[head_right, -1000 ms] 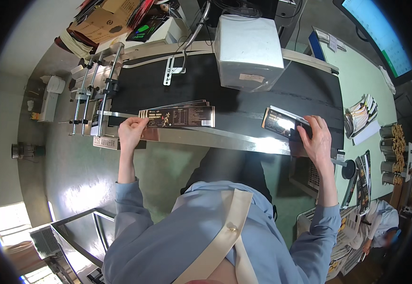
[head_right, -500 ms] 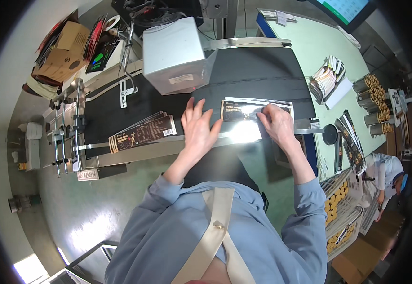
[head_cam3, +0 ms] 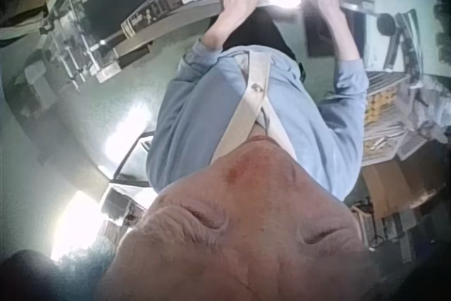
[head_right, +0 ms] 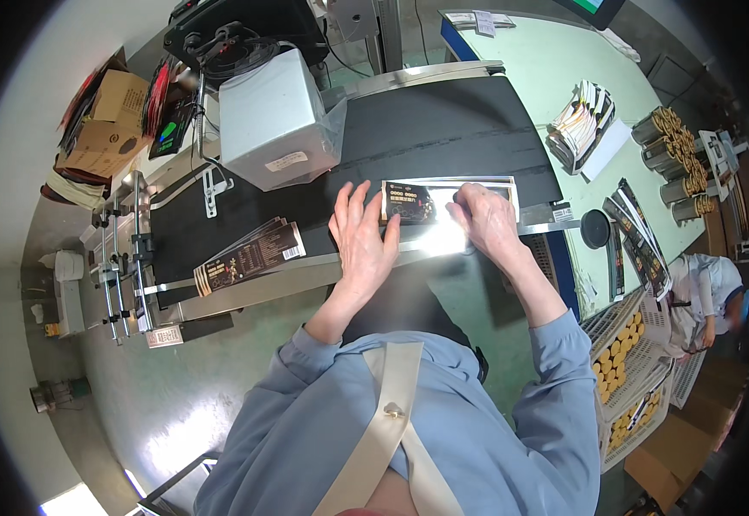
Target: The person places small rectangular packages onto a conveyor belt, where a machine applies a label to each one. They then pick up the labeled packages and place them into a stack on the table.
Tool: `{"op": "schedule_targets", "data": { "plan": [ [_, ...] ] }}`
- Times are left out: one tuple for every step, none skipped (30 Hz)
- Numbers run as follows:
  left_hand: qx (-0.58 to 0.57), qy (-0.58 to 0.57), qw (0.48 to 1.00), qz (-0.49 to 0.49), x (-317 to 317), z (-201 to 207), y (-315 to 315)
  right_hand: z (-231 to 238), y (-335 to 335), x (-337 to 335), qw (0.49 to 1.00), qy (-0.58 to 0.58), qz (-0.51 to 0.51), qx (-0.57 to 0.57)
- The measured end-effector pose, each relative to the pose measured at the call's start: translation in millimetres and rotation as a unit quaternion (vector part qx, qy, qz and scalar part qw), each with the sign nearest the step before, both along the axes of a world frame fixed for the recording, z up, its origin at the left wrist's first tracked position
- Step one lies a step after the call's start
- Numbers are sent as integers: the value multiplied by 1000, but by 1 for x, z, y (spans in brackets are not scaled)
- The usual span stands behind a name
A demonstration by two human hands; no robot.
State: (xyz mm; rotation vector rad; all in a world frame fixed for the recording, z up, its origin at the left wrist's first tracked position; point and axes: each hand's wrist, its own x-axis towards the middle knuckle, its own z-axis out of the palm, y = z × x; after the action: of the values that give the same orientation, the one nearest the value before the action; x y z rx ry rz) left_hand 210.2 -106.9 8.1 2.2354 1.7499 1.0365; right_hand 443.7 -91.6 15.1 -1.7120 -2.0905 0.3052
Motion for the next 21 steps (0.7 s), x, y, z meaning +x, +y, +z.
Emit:
{"op": "schedule_targets", "data": {
  "plan": [
    [-84,-66,994,-5,0,9,4,1,0,0,1000,0,0,1],
    [-168,-131,977,-10,-1,21,10,1,0,0,1000,0,-2,3],
    [-250,-195,948,-14,-1,27,16,0,0,0,1000,-1,-3,5],
    [-187,-290,939,-13,3,16,22,2,0,-2,1000,-3,-1,6],
    [-251,-314,916,-16,1,8,29,5,0,-4,1000,-1,-4,0],
    [-314,-336,888,-22,-1,9,38,8,-1,-5,1000,1,-8,-6],
    [-375,-356,855,-27,-3,11,44,11,-1,-6,1000,3,-12,-11],
    [-377,-341,861,-30,-3,13,47,11,0,-5,1000,4,-13,-16],
    [-378,-338,861,-42,-4,12,48,10,0,-3,1000,5,-12,-22],
    [-379,-334,861,-52,-6,11,49,10,1,-1,1000,5,-10,-27],
    [-379,-332,862,-63,-8,9,50,12,1,1,999,21,-4,-28],
    [-397,-364,839,-68,-12,7,50,17,1,3,999,37,4,-29],
    [-414,-397,816,-74,-17,5,49,21,1,5,998,53,12,-30],
    [-430,-429,790,-80,-24,4,48,24,1,6,998,62,8,-6],
    [-408,-462,785,-69,-34,5,46,33,0,6,997,69,2,16],
    [-385,-491,779,-58,-47,8,44,42,-1,6,997,81,-9,18],
    [-362,-520,772,-47,-62,10,44,48,-2,6,995,93,-19,20],
    [-355,-507,785,-22,-80,12,45,50,-2,10,996,84,-17,28],
    [-346,-493,798,3,-100,13,50,53,-1,10,996,87,-14,24],
    [-339,-482,807,32,-119,6,54,53,0,11,996,84,-10,22],
    [-333,-438,833,55,-138,0,57,54,0,11,997,80,-8,20]
  ]
}}
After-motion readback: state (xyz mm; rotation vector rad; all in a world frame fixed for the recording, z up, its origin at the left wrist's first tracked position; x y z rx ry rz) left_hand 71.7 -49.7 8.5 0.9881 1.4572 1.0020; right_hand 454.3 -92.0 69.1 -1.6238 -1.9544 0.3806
